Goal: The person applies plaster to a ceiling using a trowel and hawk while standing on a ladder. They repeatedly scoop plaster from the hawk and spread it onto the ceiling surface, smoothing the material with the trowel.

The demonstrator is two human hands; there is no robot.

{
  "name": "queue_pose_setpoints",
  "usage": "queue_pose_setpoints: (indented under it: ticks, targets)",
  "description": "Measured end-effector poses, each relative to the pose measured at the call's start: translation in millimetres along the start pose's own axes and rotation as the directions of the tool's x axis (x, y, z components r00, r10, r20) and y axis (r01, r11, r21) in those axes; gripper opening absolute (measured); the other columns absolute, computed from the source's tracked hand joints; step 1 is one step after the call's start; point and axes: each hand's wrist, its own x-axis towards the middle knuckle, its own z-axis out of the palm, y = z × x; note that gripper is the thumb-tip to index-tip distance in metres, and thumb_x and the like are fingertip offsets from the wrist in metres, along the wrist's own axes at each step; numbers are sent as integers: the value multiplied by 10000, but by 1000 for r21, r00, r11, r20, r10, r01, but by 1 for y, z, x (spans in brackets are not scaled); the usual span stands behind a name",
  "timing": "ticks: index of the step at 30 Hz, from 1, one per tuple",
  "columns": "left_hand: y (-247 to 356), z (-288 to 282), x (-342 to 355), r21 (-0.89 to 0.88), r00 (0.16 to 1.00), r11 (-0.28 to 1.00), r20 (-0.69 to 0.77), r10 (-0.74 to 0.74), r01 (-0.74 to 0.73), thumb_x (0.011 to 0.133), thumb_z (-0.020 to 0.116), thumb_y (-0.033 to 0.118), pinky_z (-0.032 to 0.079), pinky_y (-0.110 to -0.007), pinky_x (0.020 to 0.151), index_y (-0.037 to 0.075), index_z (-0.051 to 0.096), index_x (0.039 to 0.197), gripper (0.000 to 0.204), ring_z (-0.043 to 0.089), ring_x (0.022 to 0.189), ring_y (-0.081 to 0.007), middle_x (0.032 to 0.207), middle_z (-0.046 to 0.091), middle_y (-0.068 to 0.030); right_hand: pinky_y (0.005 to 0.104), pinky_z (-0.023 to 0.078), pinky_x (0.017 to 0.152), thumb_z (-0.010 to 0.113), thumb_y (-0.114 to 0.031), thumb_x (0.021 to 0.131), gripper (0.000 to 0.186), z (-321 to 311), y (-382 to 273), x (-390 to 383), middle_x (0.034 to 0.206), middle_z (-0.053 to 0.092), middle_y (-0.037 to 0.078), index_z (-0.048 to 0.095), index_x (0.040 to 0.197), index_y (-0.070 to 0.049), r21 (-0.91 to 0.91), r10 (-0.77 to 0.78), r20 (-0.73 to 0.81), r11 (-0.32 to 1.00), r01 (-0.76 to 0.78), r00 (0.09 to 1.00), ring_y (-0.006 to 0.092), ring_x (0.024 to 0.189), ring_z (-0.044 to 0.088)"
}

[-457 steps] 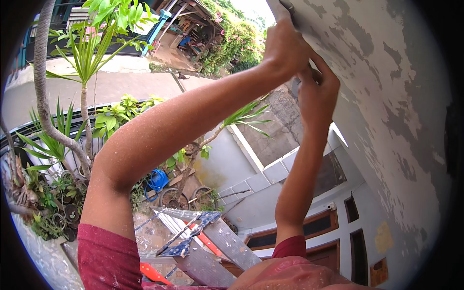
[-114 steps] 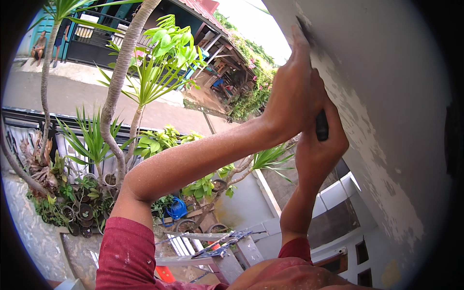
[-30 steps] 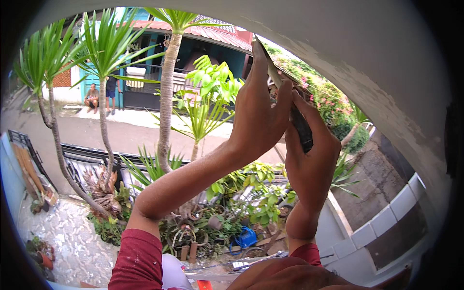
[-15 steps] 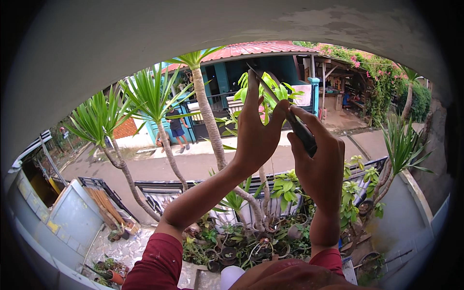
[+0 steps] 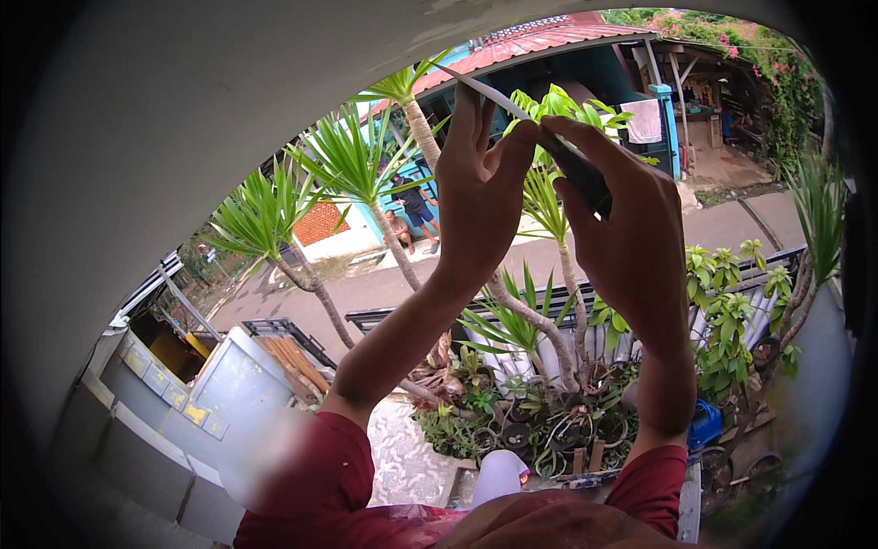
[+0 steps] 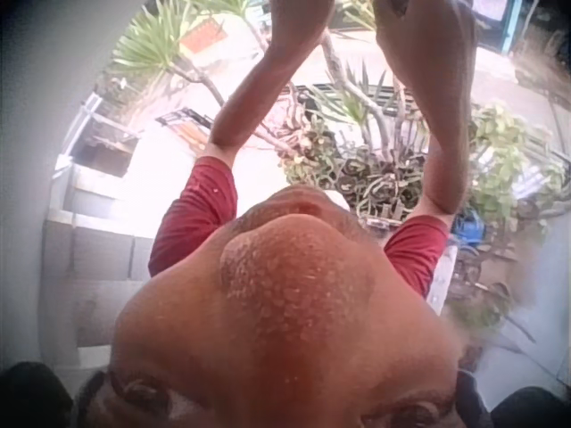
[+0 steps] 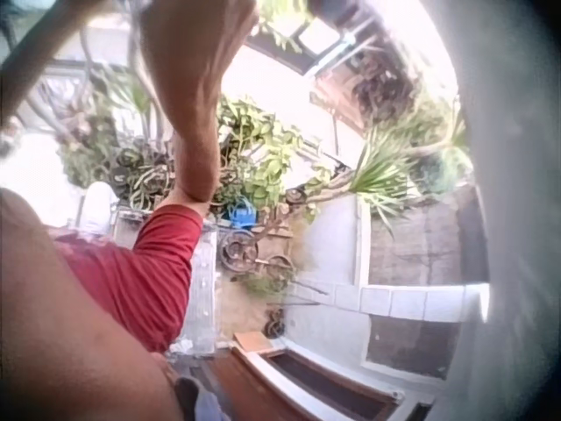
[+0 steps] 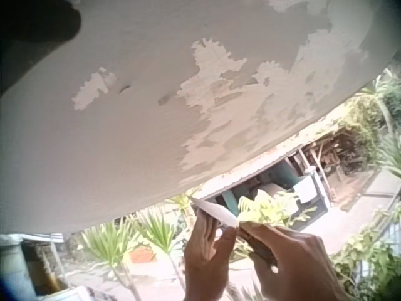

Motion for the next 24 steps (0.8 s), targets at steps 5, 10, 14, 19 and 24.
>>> queue_pose_setpoints:
  ticks: [5,10,14,19,24]
  targets:
    - [23,4,8,-256,971,936,61,-232,240,1046,602,275,625,-452,916,-30,584,1239,361,675,1172,-301,1159,629,-123,430,537,700,736,-40,862,273,-19,11,12,849,725,154,676,1121,-103,90,20,-30,996,-17,999,343,796,731]
    - [39,29,19,-254,951,917,109,-288,307,1070,511,257,681,-451,823,-80,566,1224,374,736,1027,-349,1162,632,-193,273,554,834,713,71,873,412,-45,25,16,1109,773,73,709,1253,-88,139,66,20,988,-68,998,113,982,721]
    - [45,42,20,-252,956,925,150,-254,285,1074,496,252,686,-430,763,-89,562,1232,382,745,998,-390,1178,638,-206,273,550,874,695,75,888,392,-69,30,20,1161,760,86,704,1260,-48,139,-23,18,990,20,1000,122,1024,707]
    - [63,37,17,-260,946,914,175,-272,311,1050,533,167,662,-393,808,-61,503,1240,299,732,1013,-325,1123,607,-172,283,563,880,702,38,894,379,-73,31,20,1172,756,92,709,1260,-58,231,-34,13,972,30,999,133,1025,713]
    - [77,27,22,-186,956,944,162,-245,273,1083,497,205,679,-399,801,-93,491,1285,361,725,1052,-340,1208,615,-214,293,576,882,714,9,904,400,-59,10,16,1180,757,82,719,1285,-113,66,-99,-40,993,101,994,150,1028,726]
